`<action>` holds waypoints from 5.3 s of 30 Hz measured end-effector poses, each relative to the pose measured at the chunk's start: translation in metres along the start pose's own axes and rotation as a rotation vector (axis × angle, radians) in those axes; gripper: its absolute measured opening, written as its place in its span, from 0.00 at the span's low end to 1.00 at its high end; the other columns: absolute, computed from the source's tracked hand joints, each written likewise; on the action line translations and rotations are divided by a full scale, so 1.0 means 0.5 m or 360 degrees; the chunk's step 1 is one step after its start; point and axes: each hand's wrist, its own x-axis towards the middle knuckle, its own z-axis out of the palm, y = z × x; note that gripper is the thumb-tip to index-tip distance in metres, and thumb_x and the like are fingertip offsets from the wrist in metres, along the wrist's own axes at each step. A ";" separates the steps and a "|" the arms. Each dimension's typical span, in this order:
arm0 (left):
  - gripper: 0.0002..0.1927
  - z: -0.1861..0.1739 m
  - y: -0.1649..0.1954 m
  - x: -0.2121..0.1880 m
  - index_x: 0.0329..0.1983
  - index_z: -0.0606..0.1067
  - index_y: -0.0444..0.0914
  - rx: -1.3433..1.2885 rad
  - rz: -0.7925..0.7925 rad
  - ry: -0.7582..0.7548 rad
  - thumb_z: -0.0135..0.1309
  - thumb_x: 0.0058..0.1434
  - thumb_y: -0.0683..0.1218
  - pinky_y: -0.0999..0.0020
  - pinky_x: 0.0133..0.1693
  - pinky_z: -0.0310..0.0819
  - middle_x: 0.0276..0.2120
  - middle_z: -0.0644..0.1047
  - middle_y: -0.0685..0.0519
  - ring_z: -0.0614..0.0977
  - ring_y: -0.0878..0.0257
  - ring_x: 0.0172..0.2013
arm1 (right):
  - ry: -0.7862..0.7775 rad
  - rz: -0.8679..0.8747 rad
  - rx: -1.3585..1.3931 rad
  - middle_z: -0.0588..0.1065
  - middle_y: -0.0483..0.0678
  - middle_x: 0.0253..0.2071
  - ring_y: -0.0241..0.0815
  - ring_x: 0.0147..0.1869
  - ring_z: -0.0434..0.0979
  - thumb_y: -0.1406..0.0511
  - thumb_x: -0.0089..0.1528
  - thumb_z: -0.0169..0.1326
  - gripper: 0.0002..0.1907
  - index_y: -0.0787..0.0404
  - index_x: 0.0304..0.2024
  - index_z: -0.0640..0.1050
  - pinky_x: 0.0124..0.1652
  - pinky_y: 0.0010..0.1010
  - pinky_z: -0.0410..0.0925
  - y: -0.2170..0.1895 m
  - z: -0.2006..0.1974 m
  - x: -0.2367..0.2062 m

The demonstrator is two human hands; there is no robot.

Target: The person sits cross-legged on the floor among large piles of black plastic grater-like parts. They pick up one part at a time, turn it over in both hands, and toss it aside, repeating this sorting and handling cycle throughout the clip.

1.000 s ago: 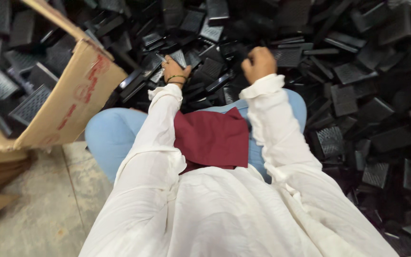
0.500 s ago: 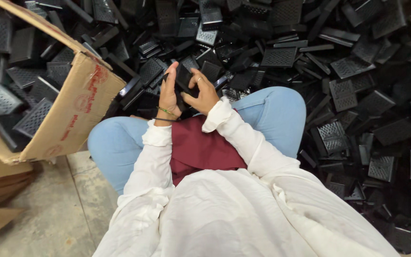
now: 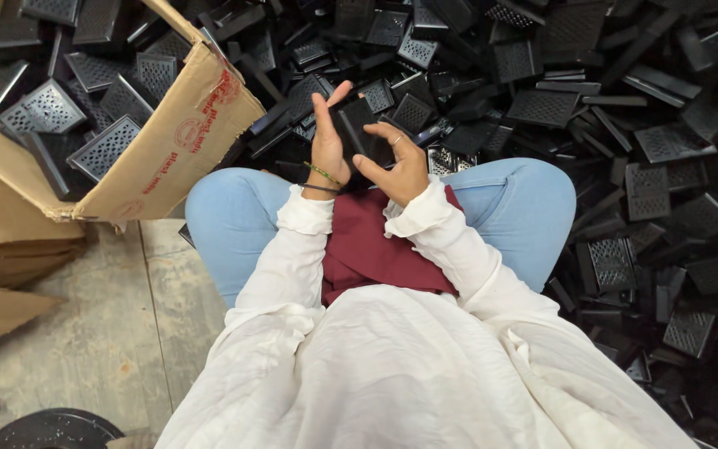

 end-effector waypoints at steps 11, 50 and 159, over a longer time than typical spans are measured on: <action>0.39 0.024 -0.005 -0.015 0.71 0.67 0.39 0.0062 -0.0023 -0.0051 0.34 0.72 0.70 0.64 0.51 0.78 0.50 0.77 0.48 0.80 0.61 0.47 | 0.0046 0.0135 0.0250 0.72 0.58 0.65 0.43 0.66 0.75 0.70 0.57 0.69 0.26 0.68 0.58 0.77 0.65 0.31 0.68 0.010 -0.002 -0.005; 0.31 -0.048 0.317 -0.015 0.50 0.74 0.32 -0.0397 0.0052 -0.0099 0.53 0.69 0.65 0.66 0.51 0.78 0.46 0.80 0.47 0.80 0.59 0.45 | -0.0129 -0.0280 -0.2384 0.73 0.53 0.45 0.55 0.51 0.71 0.68 0.58 0.61 0.06 0.57 0.38 0.83 0.49 0.49 0.63 0.245 -0.279 0.153; 0.21 -0.036 -0.068 0.206 0.43 0.74 0.36 0.2966 0.0548 0.0014 0.68 0.47 0.43 0.48 0.43 0.77 0.42 0.78 0.38 0.81 0.39 0.42 | -0.0484 0.0018 -0.1592 0.78 0.53 0.41 0.58 0.48 0.78 0.66 0.58 0.58 0.10 0.59 0.43 0.80 0.47 0.51 0.68 0.246 -0.113 0.099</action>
